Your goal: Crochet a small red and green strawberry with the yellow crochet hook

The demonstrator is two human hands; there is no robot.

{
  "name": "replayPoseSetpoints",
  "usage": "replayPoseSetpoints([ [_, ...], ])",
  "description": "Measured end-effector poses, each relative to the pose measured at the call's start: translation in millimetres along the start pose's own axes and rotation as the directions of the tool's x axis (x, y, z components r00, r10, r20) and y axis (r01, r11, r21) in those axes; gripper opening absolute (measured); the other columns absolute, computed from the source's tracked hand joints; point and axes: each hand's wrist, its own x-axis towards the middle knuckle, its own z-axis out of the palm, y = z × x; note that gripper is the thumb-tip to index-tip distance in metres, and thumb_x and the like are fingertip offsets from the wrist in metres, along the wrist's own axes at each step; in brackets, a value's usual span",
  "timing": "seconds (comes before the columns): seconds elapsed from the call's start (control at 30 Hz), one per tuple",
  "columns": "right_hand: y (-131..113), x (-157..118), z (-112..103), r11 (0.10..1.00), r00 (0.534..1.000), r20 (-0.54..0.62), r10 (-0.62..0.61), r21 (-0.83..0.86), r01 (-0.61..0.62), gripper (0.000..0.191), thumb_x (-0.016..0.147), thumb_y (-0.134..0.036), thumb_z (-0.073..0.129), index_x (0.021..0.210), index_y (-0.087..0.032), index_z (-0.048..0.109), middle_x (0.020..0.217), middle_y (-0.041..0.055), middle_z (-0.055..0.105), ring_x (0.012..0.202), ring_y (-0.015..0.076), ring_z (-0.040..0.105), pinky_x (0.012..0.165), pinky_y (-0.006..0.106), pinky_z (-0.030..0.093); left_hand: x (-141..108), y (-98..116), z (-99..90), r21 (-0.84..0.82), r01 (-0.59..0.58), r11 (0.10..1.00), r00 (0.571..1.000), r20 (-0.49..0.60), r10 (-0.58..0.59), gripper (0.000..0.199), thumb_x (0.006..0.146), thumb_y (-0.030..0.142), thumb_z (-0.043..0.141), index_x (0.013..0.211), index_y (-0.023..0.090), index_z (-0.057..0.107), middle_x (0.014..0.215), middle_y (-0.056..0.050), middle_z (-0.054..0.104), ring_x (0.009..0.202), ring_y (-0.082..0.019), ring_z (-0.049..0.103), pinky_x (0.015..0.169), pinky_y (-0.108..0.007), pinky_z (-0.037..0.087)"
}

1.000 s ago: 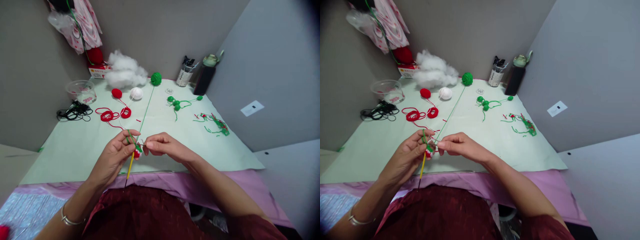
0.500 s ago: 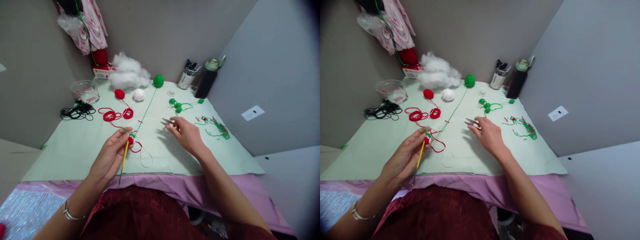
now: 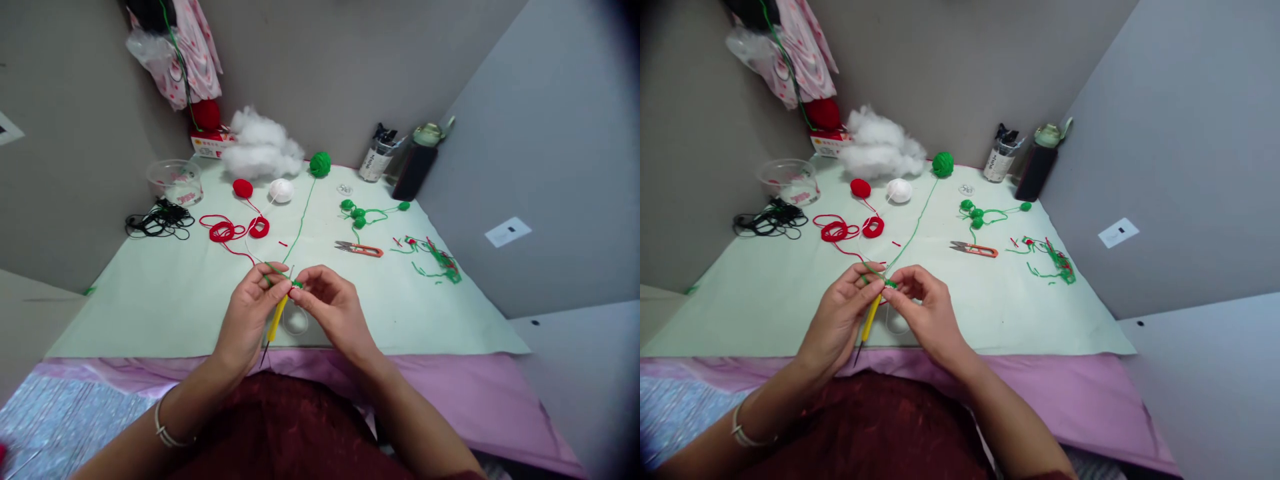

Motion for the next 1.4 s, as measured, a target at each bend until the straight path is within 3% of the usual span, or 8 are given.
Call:
replayPoseSetpoints([
  [0.1, 3, -3, 2, 1.000, 0.999, -0.049, 0.012, 0.028, -0.011, 0.027, 0.080, -0.039, 0.084, 0.082, -0.022, 0.064, 0.071, -0.0024, 0.063, 0.065, 0.0133, 0.058, 0.062, 0.026, 0.049, 1, 0, -1.4, 0.048, -0.067, 0.997, 0.998, 0.001, 0.067, 0.024, 0.078, 0.024, 0.087, 0.097, 0.018, 0.072, 0.080, 0.003, 0.066, 0.073, -0.011, 0.061, 0.071, -0.020, 0.049],
  [0.2, 12, -14, 5, 0.933, 0.950, -0.140, -0.278, -0.273, 0.233, 0.015, 0.090, -0.027, 0.073, 0.079, -0.022, 0.064, 0.074, 0.0008, 0.067, 0.067, 0.0156, 0.061, 0.064, 0.029, 0.051, 2, 0, -1.8, 0.008, -0.007, 1.000, 1.000, 0.007, 0.007, 0.027, 0.076, 0.023, 0.088, 0.096, 0.017, 0.072, 0.077, 0.003, 0.065, 0.070, -0.010, 0.060, 0.068, -0.020, 0.047],
  [0.3, 22, -21, 6, 0.578, 0.787, 0.055, -0.614, -0.648, 0.496, 0.020, 0.098, -0.013, 0.056, 0.099, -0.022, 0.073, 0.080, 0.0055, 0.072, 0.073, 0.0187, 0.065, 0.068, 0.033, 0.053, 4, -1, -2.1, -0.085, 0.140, 0.987, 0.990, 0.023, -0.138, 0.031, 0.074, 0.023, 0.089, 0.097, 0.016, 0.070, 0.074, 0.003, 0.064, 0.065, -0.009, 0.058, 0.063, -0.019, 0.045],
  [0.4, 27, -21, 3, 0.276, 0.679, 0.277, -0.680, -0.761, 0.587, 0.041, 0.098, -0.006, 0.052, 0.131, -0.024, 0.068, 0.097, 0.0085, 0.076, 0.085, 0.0204, 0.070, 0.075, 0.034, 0.057, 5, -4, -1.3, -0.138, 0.179, 0.974, 0.983, -0.007, -0.182, 0.027, 0.075, 0.021, 0.087, 0.094, 0.016, 0.068, 0.074, 0.004, 0.062, 0.064, -0.009, 0.056, 0.062, -0.018, 0.045],
  [0.6, 25, -16, -1, 0.035, 0.530, 0.377, -0.760, -0.789, 0.613, 0.035, 0.093, -0.007, 0.066, 0.124, -0.022, 0.072, 0.117, 0.0127, 0.074, 0.114, 0.0250, 0.067, 0.099, 0.038, 0.060, 3, -7, 7.2, -0.186, 0.150, 0.971, 0.988, -0.008, -0.154, 0.021, 0.079, 0.019, 0.083, 0.093, 0.018, 0.068, 0.081, 0.003, 0.063, 0.072, -0.009, 0.059, 0.067, -0.017, 0.047],
  [0.93, 23, -4, -4, 0.104, 0.457, 0.352, -0.817, -0.689, 0.717, 0.028, 0.096, -0.008, 0.059, 0.121, -0.017, 0.064, 0.103, 0.0120, 0.078, 0.095, 0.0223, 0.073, 0.082, 0.036, 0.064, -2, -9, 6.8, -0.085, 0.101, 0.991, 0.995, 0.007, -0.101, 0.023, 0.087, 0.035, 0.079, 0.102, 0.017, 0.076, 0.085, 0.001, 0.065, 0.079, -0.011, 0.059, 0.071, -0.018, 0.048],
  [1.13, 9, -17, -3, 0.474, 0.647, 0.085, -0.758, -0.610, 0.635, 0.022, 0.098, -0.008, 0.059, 0.115, -0.021, 0.063, 0.095, 0.0069, 0.073, 0.089, 0.0194, 0.070, 0.076, 0.033, 0.062, -9, -5, 3.4, -0.003, 0.050, 0.999, 0.994, 0.096, -0.050, 0.031, 0.087, 0.029, 0.082, 0.117, 0.022, 0.078, 0.089, 0.002, 0.065, 0.087, -0.011, 0.059, 0.082, -0.018, 0.048],
  [1.4, 12, -33, -5, 0.736, 0.758, -0.128, -0.639, -0.388, 0.555, 0.027, 0.103, -0.013, 0.052, 0.118, -0.026, 0.071, 0.100, 0.0047, 0.074, 0.095, 0.0190, 0.068, 0.082, 0.035, 0.059, -13, -6, 0.6, 0.034, 0.051, 0.998, 0.986, 0.155, -0.055, 0.047, 0.086, 0.024, 0.085, 0.130, 0.027, 0.071, 0.090, 0.004, 0.068, 0.086, -0.010, 0.063, 0.082, -0.019, 0.050],
])
